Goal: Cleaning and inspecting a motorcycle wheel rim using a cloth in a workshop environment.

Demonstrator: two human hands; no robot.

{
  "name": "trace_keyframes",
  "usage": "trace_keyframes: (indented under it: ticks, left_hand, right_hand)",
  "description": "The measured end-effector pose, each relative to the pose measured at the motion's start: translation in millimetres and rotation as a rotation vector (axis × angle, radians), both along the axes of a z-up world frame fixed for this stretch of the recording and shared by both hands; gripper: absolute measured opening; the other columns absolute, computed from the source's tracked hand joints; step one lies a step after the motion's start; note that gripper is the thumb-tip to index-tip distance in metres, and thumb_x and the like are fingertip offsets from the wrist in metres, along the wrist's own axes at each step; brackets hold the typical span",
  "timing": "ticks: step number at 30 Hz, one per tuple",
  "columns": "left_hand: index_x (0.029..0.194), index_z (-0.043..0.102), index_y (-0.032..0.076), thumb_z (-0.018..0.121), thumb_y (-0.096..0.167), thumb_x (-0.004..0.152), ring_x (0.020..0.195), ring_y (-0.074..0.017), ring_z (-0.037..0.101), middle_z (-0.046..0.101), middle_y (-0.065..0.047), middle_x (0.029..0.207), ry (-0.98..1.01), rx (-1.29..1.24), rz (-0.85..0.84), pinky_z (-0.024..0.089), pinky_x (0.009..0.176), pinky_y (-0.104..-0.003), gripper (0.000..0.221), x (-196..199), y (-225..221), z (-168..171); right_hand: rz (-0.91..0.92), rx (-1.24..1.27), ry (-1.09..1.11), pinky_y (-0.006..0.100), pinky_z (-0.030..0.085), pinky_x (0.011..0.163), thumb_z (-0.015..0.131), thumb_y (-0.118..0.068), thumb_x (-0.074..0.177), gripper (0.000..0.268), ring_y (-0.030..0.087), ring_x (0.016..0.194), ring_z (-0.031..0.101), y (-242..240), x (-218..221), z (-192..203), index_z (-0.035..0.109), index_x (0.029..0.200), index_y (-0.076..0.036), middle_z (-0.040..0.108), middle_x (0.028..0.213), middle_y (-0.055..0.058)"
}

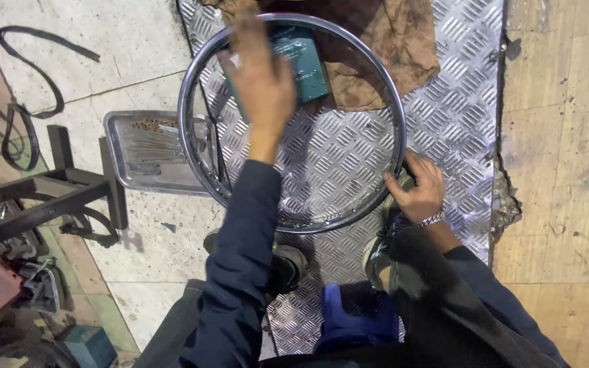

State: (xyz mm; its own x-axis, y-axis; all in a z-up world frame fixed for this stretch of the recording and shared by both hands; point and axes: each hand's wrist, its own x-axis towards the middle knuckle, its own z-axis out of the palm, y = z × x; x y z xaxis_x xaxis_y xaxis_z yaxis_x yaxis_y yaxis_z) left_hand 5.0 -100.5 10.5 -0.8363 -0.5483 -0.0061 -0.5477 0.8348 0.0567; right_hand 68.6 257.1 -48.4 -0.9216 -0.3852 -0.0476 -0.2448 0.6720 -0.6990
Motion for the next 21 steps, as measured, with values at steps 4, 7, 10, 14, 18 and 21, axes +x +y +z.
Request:
trace_keyframes:
  ticks: [4,7,10,14,18,21]
  left_hand:
    - [0.167,0.005,0.017,0.044,0.057,0.124,0.163,-0.0222,0.002,0.004,-0.007,0.174,-0.245,-0.012,-0.443,-0.005,0.130,-0.054,0.070,-30,64,35]
    - [0.166,0.015,0.018,0.034,0.051,0.120,0.160,-0.0184,0.008,0.013,0.000,0.173,-0.204,0.016,-0.649,0.001,0.130,-0.050,0.060,-26,71,60]
    - [0.168,0.014,0.024,0.064,0.048,0.114,0.165,-0.0217,0.007,0.013,-0.001,0.176,-0.022,0.097,-0.323,-0.005,0.133,-0.057,0.078,-12,25,24]
    - [0.156,0.036,0.019,0.071,0.017,0.100,0.151,-0.0298,0.048,0.040,-0.006,0.164,0.429,0.159,-0.033,0.046,0.121,-0.058,0.066,5,-33,25]
    - [0.168,0.007,0.019,0.044,0.049,0.113,0.165,-0.0195,0.002,0.004,-0.001,0.176,0.004,-0.011,0.100,-0.002,0.135,-0.055,0.073,-6,-13,12]
    - [0.167,0.007,0.019,0.047,0.050,0.114,0.165,-0.0197,0.003,0.007,-0.002,0.176,-0.031,0.006,-0.135,-0.002,0.134,-0.054,0.074,-34,40,17]
  right_hand:
    - [0.035,0.019,0.054,0.040,0.041,0.087,0.072,-0.046,0.092,0.066,0.028,0.103,0.061,7,3,-13,0.065,0.140,-0.002,0.071,0.112,0.014]
    - [0.016,0.028,0.076,0.040,0.042,0.090,0.076,-0.043,0.090,0.063,0.028,0.106,0.063,5,2,-14,0.067,0.138,-0.003,0.072,0.114,0.014]
    - [0.023,0.023,0.094,0.041,0.043,0.090,0.077,-0.042,0.089,0.064,0.029,0.106,0.064,7,4,-17,0.067,0.137,-0.001,0.073,0.112,0.014]
    - [0.032,0.040,0.030,0.041,0.041,0.090,0.073,-0.044,0.091,0.064,0.029,0.106,0.062,4,2,-9,0.065,0.140,-0.003,0.072,0.114,0.015]
    - [0.036,-0.002,0.068,0.037,0.039,0.093,0.077,-0.042,0.087,0.067,0.027,0.111,0.063,4,4,-14,0.065,0.141,-0.003,0.073,0.118,0.013]
    - [0.048,-0.025,0.096,0.038,0.039,0.096,0.079,-0.041,0.087,0.067,0.028,0.113,0.063,7,4,-18,0.065,0.139,-0.002,0.073,0.119,0.013]
